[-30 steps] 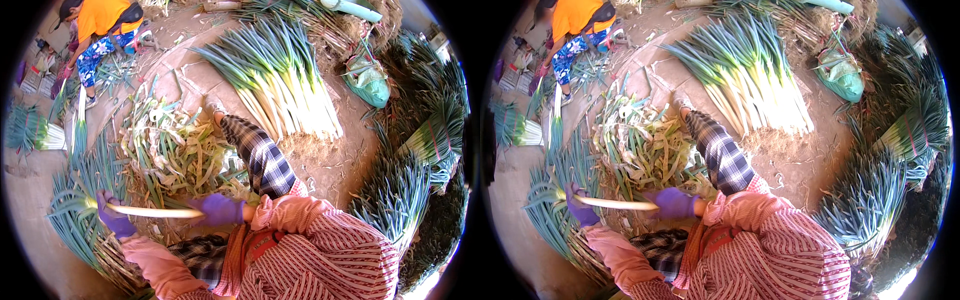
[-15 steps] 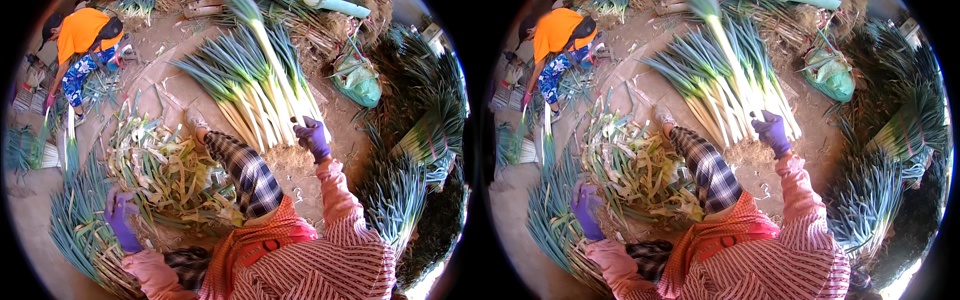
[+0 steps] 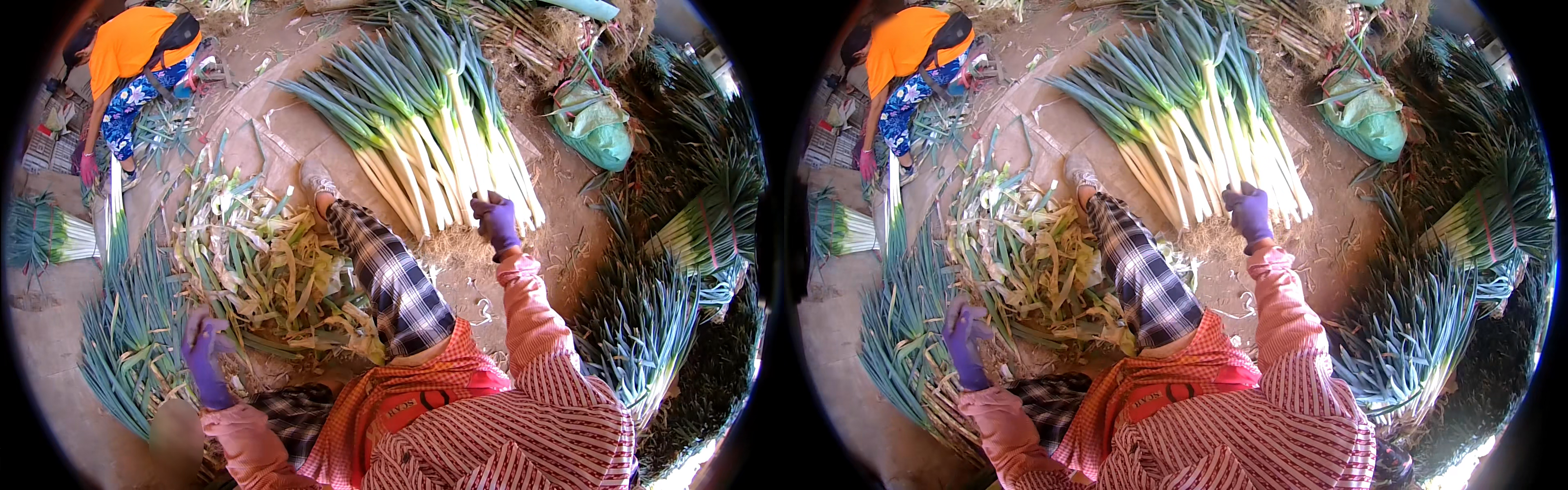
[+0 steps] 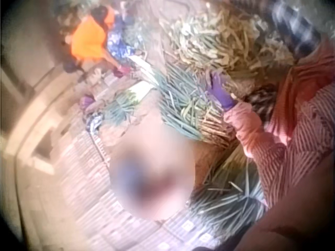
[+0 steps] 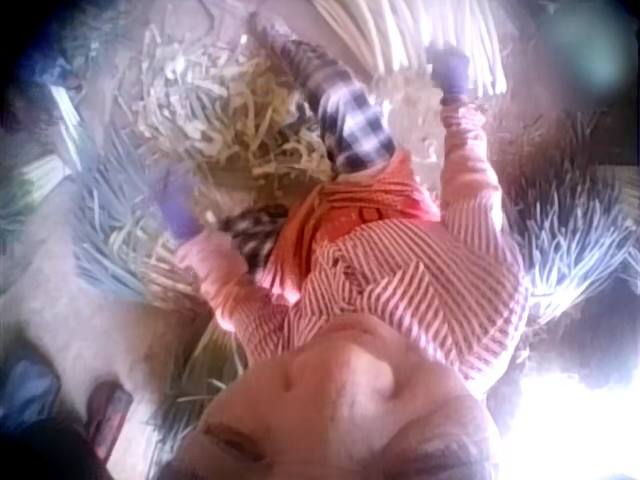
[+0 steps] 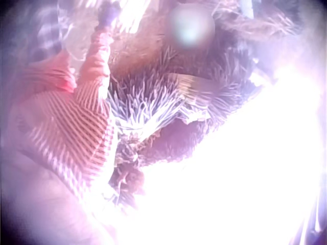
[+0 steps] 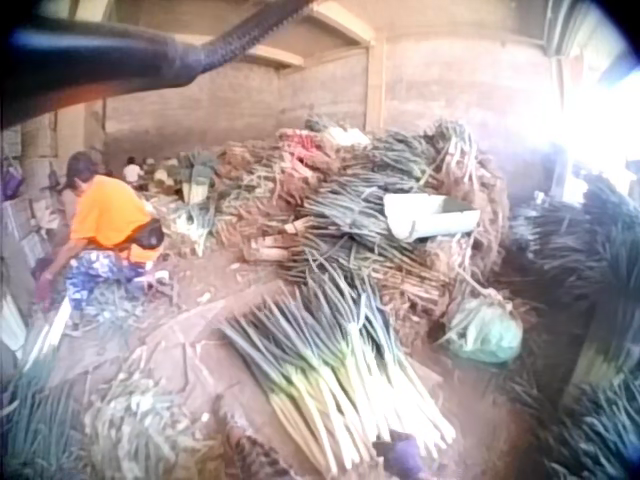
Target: The person peels outer layers from leeks by hand while sitting on the floor, placing the cleaned leeks onto a pile.
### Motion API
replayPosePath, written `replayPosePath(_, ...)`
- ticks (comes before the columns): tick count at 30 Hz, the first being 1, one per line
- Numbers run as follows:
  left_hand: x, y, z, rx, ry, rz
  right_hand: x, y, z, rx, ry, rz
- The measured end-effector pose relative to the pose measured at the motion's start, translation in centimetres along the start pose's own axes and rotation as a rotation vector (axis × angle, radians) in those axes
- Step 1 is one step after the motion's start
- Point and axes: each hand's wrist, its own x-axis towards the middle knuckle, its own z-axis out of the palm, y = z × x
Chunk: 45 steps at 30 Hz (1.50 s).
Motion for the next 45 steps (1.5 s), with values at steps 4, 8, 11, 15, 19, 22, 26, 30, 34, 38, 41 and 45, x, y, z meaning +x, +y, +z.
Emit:
replayPosePath(4,-0.8,-2.2,3.5,0.023,-0.102,-0.118,5.7,8.3,0.6,-0.470,0.021,0.039)
replayPosePath(8,-4.5,-4.3,0.5,-0.034,-0.121,-0.305,5.9,10.3,4.2,-0.956,0.065,-0.231)
replayPosePath(11,-8.4,-6.4,-2.3,0.074,-0.127,-0.193,6.6,10.7,4.1,-1.168,-0.080,-0.298)
replayPosePath(15,-8.2,-4.4,-4.4,0.217,-0.392,-0.228,8.7,9.0,2.5,-1.296,-0.207,-0.350)
replayPosePath(19,-8.2,-7.9,-12.9,0.322,-0.260,-0.072,8.6,0.4,10.6,-1.139,-0.800,-1.432)
replayPosePath(22,-8.3,-10.9,-22.2,0.510,0.075,-0.139,-2.4,-6.1,20.6,-0.840,-0.685,-0.623)
replayPosePath(26,-9.2,-17.9,-29.2,0.863,0.508,-0.510,-13.8,-7.5,28.5,-0.898,-1.018,-0.800)
replayPosePath(30,-10.6,-25.6,-34.2,0.955,0.812,-0.697,-16.6,0.1,29.7,-1.300,-1.146,-0.882)
replayPosePath(34,-11.0,-29.2,-37.2,1.034,0.770,-0.582,-17.9,4.7,28.9,-1.535,-1.280,-0.833)
replayPosePath(38,-10.1,-29.7,-38.2,1.062,0.703,-0.813,-19.0,7.4,28.9,-1.542,-1.432,-0.896)
replayPosePath(41,-8.9,-28.4,-37.4,1.209,0.463,-0.811,-21.1,7.7,30.5,-1.467,-1.514,-0.856)
replayPosePath(45,-6.0,-21.3,-29.7,0.730,0.304,-0.438,-25.0,8.1,38.8,-1.063,-1.608,-0.686)
